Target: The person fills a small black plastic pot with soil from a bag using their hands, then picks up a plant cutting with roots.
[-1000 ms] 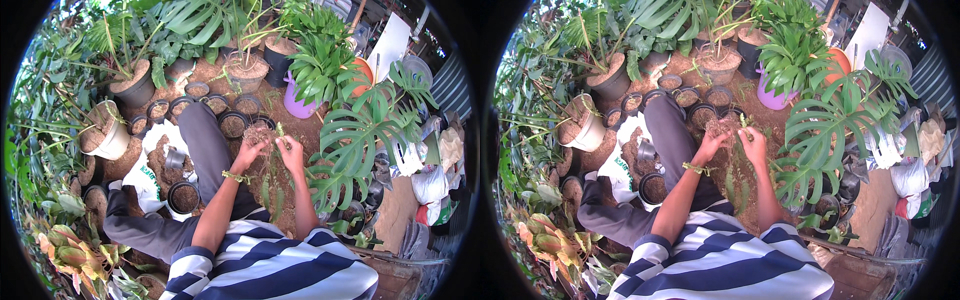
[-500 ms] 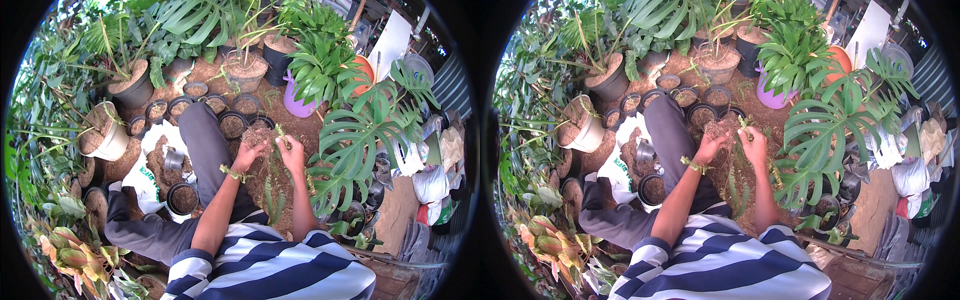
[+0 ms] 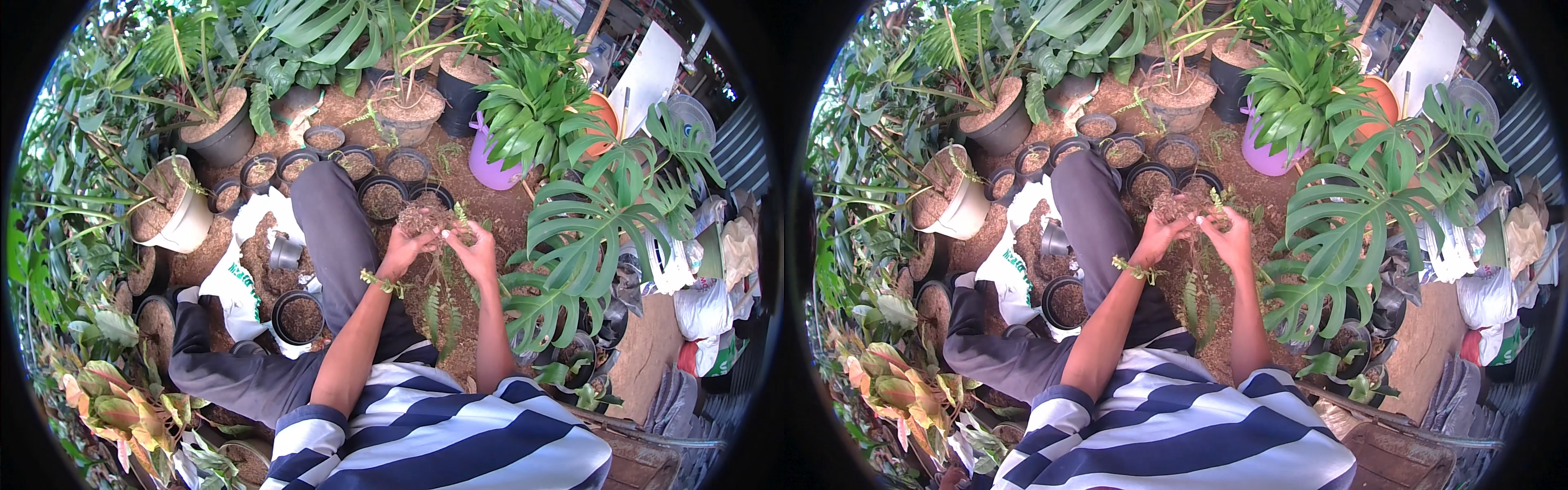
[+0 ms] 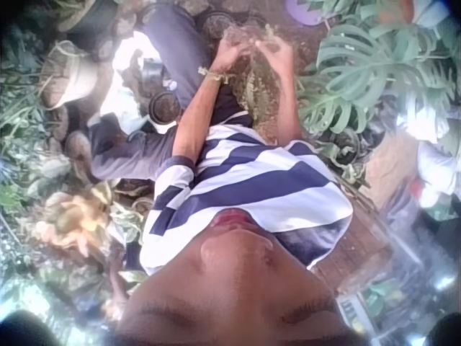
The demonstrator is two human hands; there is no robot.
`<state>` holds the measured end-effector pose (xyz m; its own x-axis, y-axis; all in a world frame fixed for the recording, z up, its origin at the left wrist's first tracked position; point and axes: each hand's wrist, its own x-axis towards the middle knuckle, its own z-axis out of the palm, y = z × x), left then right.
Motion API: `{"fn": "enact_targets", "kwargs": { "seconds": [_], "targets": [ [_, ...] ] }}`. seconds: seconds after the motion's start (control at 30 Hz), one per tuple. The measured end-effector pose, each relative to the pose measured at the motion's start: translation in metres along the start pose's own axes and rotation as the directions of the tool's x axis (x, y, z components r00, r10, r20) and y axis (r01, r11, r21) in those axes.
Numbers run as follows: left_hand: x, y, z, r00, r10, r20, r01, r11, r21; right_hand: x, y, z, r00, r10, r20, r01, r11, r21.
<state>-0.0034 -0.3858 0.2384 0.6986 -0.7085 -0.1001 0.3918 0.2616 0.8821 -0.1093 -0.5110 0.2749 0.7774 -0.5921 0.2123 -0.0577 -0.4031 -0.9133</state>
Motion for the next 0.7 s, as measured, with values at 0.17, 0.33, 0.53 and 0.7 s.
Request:
{"fn": "enact_targets", "kwargs": {
  "seconds": [0.17, 0.33, 0.53, 0.7],
  "targets": [
    [-0.004, 0.003, 0.006, 1.000, -0.011, 0.028, 0.011, 1.000, -0.015, 0.003, 0.013, -0.006, 0.996, 0.071, -0.051, -0.072, 0.997, -0.027],
    [0.005, -0.013, -0.003, 0.995, 0.088, 0.041, -0.085, 0.995, -0.059, 0.001, 0.004, -0.003, 0.996, 0.088, 0.027, -0.088, 0.996, 0.033],
    [0.011, -0.023, -0.004, 0.989, 0.142, 0.034, -0.142, 0.990, 0.000, 0.002, -0.003, 0.000, 0.996, 0.088, 0.033, -0.086, 0.994, -0.063],
    [0.012, -0.023, -0.005, 0.977, 0.210, 0.038, -0.212, 0.977, 0.029, 0.004, 0.005, 0.005, 0.994, 0.104, -0.030, -0.103, 0.994, 0.049]
  ]
}}
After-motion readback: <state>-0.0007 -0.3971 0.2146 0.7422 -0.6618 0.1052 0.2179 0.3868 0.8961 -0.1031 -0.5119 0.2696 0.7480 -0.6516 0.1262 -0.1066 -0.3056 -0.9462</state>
